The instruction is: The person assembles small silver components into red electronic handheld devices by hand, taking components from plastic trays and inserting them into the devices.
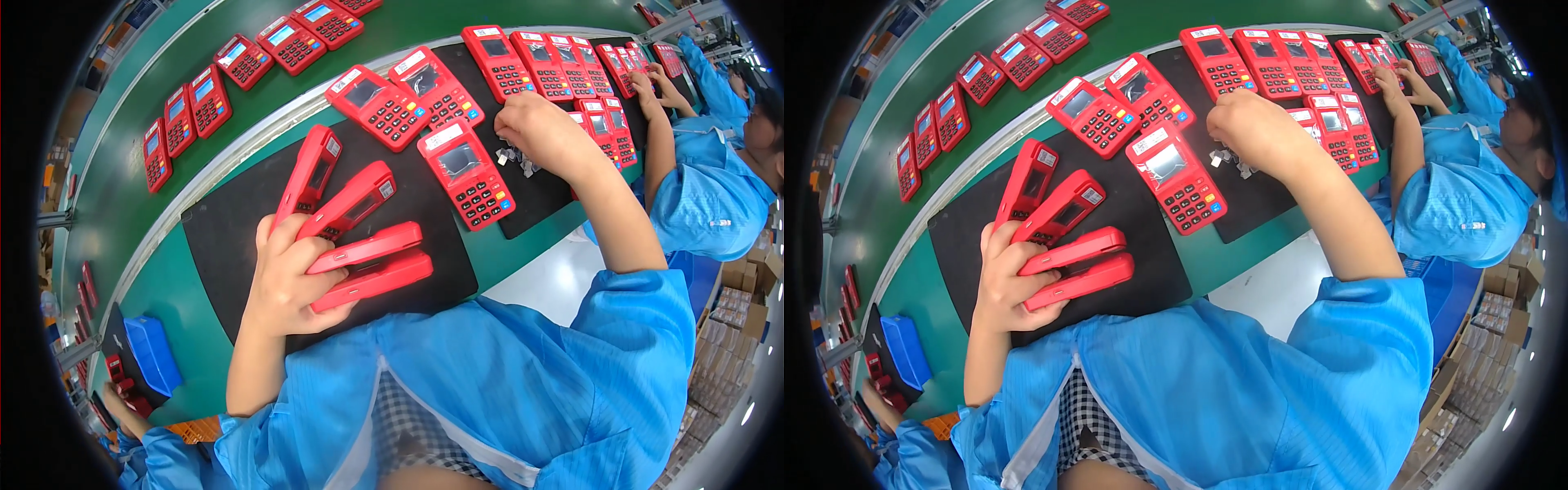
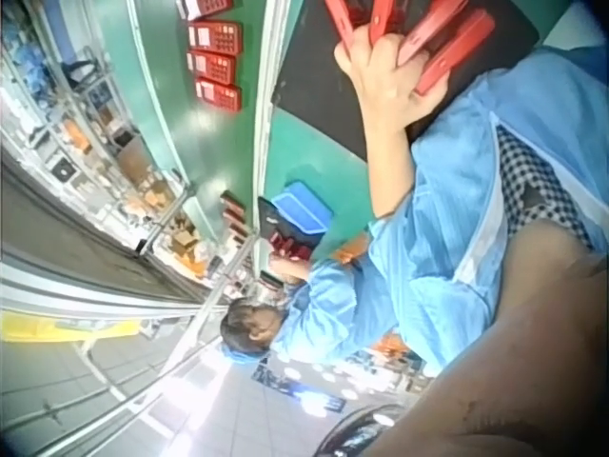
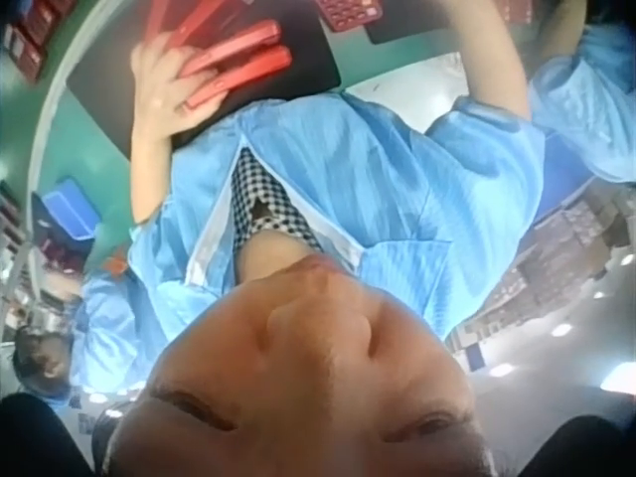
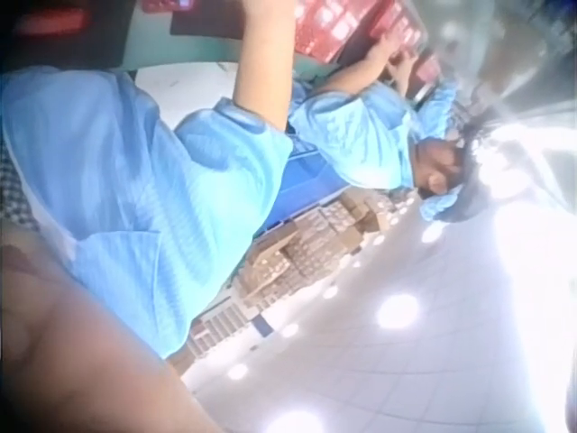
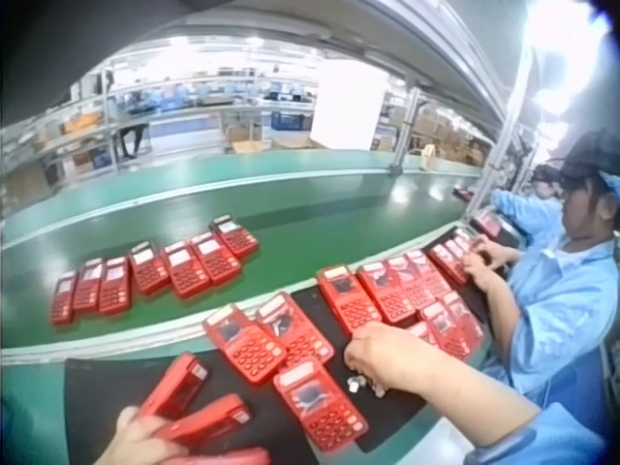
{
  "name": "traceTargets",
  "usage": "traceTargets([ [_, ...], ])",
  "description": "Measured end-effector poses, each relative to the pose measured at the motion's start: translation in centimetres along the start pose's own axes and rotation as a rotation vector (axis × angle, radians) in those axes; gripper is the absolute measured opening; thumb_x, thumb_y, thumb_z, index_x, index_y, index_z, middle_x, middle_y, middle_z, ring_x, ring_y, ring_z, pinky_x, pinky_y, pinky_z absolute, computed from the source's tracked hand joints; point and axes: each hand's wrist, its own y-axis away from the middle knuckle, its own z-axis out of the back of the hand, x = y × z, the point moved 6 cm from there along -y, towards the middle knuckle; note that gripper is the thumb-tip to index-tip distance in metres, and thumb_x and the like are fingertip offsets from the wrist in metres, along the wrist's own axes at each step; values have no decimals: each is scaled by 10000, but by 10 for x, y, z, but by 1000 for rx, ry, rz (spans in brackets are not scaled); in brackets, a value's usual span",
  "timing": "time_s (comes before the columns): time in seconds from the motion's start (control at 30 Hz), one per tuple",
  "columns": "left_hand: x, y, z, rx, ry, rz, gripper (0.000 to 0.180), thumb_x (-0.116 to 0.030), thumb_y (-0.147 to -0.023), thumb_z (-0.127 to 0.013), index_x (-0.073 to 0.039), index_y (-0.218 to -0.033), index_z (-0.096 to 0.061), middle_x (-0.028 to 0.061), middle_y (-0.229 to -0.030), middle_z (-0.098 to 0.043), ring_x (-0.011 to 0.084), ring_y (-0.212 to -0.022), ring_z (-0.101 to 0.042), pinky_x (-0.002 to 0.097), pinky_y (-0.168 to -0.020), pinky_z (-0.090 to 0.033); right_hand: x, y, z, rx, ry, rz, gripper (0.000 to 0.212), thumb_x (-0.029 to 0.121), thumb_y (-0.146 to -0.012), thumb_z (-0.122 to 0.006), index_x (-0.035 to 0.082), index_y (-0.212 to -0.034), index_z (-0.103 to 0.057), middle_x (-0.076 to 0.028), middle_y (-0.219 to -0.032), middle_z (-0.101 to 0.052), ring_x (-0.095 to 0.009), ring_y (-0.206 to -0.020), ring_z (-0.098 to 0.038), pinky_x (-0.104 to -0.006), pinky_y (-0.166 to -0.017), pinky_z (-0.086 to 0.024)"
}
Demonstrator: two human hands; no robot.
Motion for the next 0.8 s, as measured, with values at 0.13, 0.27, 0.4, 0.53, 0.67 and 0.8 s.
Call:
traceTargets([
  [0.13, 1, 2, 2, 1, 5, -2, 293, -263, -437, -773, -117, -676, -686, 57, -857, -581, 338, -983, -522, 489, -807, -349, -12, 1, 1, -7, -205, 8, 98, 65, -786, -657, -2, -858, -668, -116, -792, -599, -276, -834, -582, -361, -748, -484],
  [0.27, 2, 2, 4, -8, -4, -6, 290, -261, -435, -774, -121, -673, -686, 54, -856, -582, 335, -976, -524, 485, -805, -349, -2, -2, 9, 9, -106, 84, 73, 54, -763, -659, 20, -823, -683, -105, -772, -596, -268, -837, -574, -350, -740, -488],
  [0.4, -1, 5, 8, -19, -9, -6, 288, -256, -437, -775, -121, -671, -673, 54, -848, -574, 334, -971, -527, 486, -802, -351, 20, -12, 9, 113, 183, 292, 49, 42, -733, -663, 35, -782, -664, -100, -767, -579, -273, -854, -563, -369, -744, -486],
  [0.53, 0, 11, 10, -11, 20, -12, 293, -257, -466, -777, -118, -694, -656, 61, -879, -559, 336, -986, -525, 508, -803, -349, 31, -15, 29, -23, -30, 221, 78, 21, -749, -640, 22, -814, -597, -125, -779, -567, -317, -843, -557, -397, -741, -474],
  [0.67, 6, 18, 7, -26, 1, -15, 297, -280, -493, -772, -117, -715, -660, 79, -896, -571, 370, -996, -512, 528, -807, -349, 85, -40, 31, -57, -847, -57, 75, 65, -861, -627, -9, -870, -617, -30, -811, -632, -68, -773, -591, -228, -689, -492],
  [0.8, 0, 28, 5, -13, 105, -57, 269, -263, -503, -768, -114, -687, -640, 66, -875, -550, 349, -972, -507, 503, -790, -357, 175, -75, 13, -20, -706, 399, 50, 8, -817, -631, 6, -854, -597, -55, -834, -591, -165, -756, -586, -268, -665, -471],
])
